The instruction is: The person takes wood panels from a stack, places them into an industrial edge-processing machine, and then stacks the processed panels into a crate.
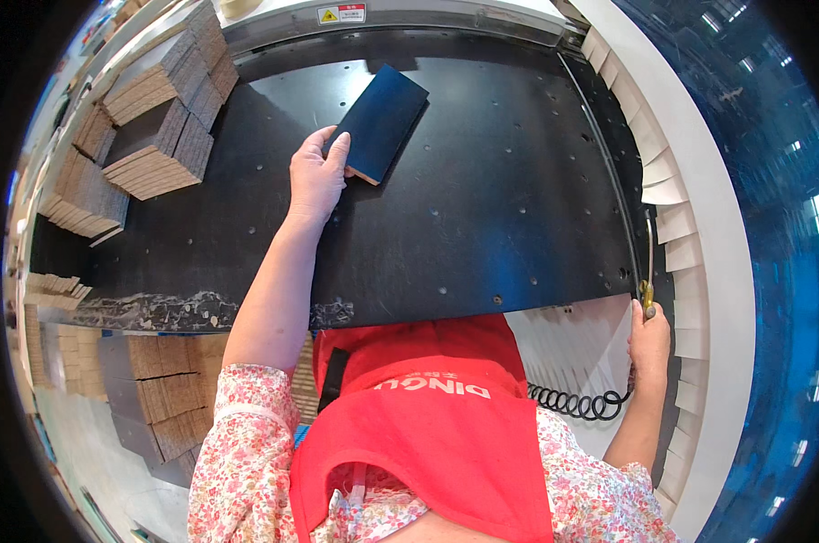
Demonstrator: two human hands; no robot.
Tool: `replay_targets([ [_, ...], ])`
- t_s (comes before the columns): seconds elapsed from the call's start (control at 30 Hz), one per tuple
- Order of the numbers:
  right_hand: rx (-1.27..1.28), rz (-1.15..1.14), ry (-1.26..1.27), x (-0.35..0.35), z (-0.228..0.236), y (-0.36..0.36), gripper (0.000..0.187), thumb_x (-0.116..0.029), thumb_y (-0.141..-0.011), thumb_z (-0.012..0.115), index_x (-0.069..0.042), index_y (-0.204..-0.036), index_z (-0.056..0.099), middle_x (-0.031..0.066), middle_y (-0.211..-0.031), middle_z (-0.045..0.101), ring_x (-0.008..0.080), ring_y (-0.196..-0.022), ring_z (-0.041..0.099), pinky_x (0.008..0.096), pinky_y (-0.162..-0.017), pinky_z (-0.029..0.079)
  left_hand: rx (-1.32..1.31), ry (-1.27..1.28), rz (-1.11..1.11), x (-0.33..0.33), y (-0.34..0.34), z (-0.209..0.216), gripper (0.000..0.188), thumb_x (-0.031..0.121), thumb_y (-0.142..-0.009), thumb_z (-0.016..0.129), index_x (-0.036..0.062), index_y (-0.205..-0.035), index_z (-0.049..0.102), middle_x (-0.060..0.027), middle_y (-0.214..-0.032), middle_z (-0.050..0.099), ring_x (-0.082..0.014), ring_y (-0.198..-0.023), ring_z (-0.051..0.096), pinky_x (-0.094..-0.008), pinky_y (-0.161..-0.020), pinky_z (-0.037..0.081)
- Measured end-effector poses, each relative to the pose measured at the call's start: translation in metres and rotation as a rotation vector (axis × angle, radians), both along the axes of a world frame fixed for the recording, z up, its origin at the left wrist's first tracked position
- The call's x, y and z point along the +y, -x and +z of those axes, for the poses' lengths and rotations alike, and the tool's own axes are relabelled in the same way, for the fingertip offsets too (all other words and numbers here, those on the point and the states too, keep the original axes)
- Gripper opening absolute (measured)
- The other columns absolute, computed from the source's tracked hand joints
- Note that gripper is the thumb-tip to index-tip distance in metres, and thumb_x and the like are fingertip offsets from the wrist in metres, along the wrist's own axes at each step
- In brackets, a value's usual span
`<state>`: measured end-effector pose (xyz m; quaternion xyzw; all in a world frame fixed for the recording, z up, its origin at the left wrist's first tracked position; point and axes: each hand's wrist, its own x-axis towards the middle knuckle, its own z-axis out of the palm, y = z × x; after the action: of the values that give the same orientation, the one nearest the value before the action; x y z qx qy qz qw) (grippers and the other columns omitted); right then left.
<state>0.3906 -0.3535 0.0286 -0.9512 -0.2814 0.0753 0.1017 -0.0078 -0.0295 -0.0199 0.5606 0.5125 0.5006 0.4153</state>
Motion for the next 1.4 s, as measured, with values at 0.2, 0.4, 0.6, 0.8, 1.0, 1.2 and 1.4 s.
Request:
replay_targets([
  [0.2,0.237,0.526,-0.151,0.042,0.010,0.084,0.035,-0.035,-0.096,0.062,-0.007,-0.115,0.062,0.0230,-0.090,0.069,0.0432,-0.087,0.067,0.0483,-0.074,0.052,0.032,-0.026,-0.097,0.004,-0.030,-0.006,0.040,0.026,-0.094,0.069,-0.0021,-0.122,0.064,-0.0082,-0.088,0.071,-0.0097,-0.067,0.064,-0.0260,-0.064,0.054],
  [0.4,0.226,0.841,-0.029,0.097,0.025,0.138,0.037,-0.043,-0.096,0.059,-0.007,-0.105,0.057,0.0222,-0.085,0.069,0.0452,-0.083,0.067,0.0530,-0.070,0.054,0.130,0.041,-0.087,-0.004,-0.053,-0.002,0.041,0.027,-0.093,0.070,0.0006,-0.124,0.063,-0.0093,-0.088,0.071,-0.0136,-0.070,0.067,-0.0288,-0.072,0.054],
  [0.6,0.115,0.476,-0.249,0.110,0.030,0.073,0.036,-0.040,-0.097,0.059,-0.005,-0.105,0.058,0.0236,-0.086,0.068,0.0455,-0.084,0.066,0.0529,-0.070,0.051,0.224,-0.049,-0.124,-0.017,-0.053,0.010,0.041,0.027,-0.093,0.070,0.0001,-0.123,0.064,-0.0099,-0.089,0.072,-0.0142,-0.075,0.067,-0.0301,-0.074,0.054],
  [0.8,0.280,0.743,-0.111,0.080,0.020,0.094,0.035,-0.040,-0.096,0.061,-0.007,-0.106,0.056,0.0249,-0.086,0.067,0.0466,-0.086,0.065,0.0531,-0.072,0.052,0.276,-0.093,-0.112,-0.015,-0.074,0.011,0.041,0.027,-0.093,0.069,-0.0011,-0.123,0.064,-0.0120,-0.091,0.072,-0.0150,-0.078,0.066,-0.0313,-0.076,0.054],
  [1.0,0.104,0.543,0.111,0.071,0.021,0.085,0.037,-0.044,-0.096,0.058,-0.007,-0.100,0.055,0.0195,-0.085,0.070,0.0421,-0.084,0.068,0.0523,-0.073,0.054,0.160,0.006,-0.140,-0.013,-0.081,0.013,0.039,0.025,-0.097,0.065,-0.0003,-0.126,0.062,-0.0090,-0.090,0.070,-0.0140,-0.076,0.068,-0.0286,-0.062,0.056],
  [1.2,0.197,0.746,0.075,0.073,0.020,0.104,0.035,-0.042,-0.097,0.058,-0.007,-0.098,0.054,0.0200,-0.082,0.069,0.0426,-0.082,0.068,0.0520,-0.071,0.053,0.110,0.037,-0.164,-0.011,-0.076,0.011,0.035,0.025,-0.097,0.065,0.0024,-0.124,0.064,-0.0044,-0.092,0.069,-0.0086,-0.073,0.063,-0.0219,-0.058,0.049],
  [1.4,0.224,0.592,0.003,0.083,0.024,0.095,0.037,-0.039,-0.095,0.063,-0.004,-0.104,0.057,0.0221,-0.085,0.069,0.0434,-0.085,0.067,0.0497,-0.073,0.054,0.155,0.024,-0.221,-0.019,-0.073,0.015,0.037,0.028,-0.097,0.065,0.0035,-0.124,0.065,-0.0033,-0.097,0.069,-0.0079,-0.078,0.062,-0.0238,-0.062,0.051],
])
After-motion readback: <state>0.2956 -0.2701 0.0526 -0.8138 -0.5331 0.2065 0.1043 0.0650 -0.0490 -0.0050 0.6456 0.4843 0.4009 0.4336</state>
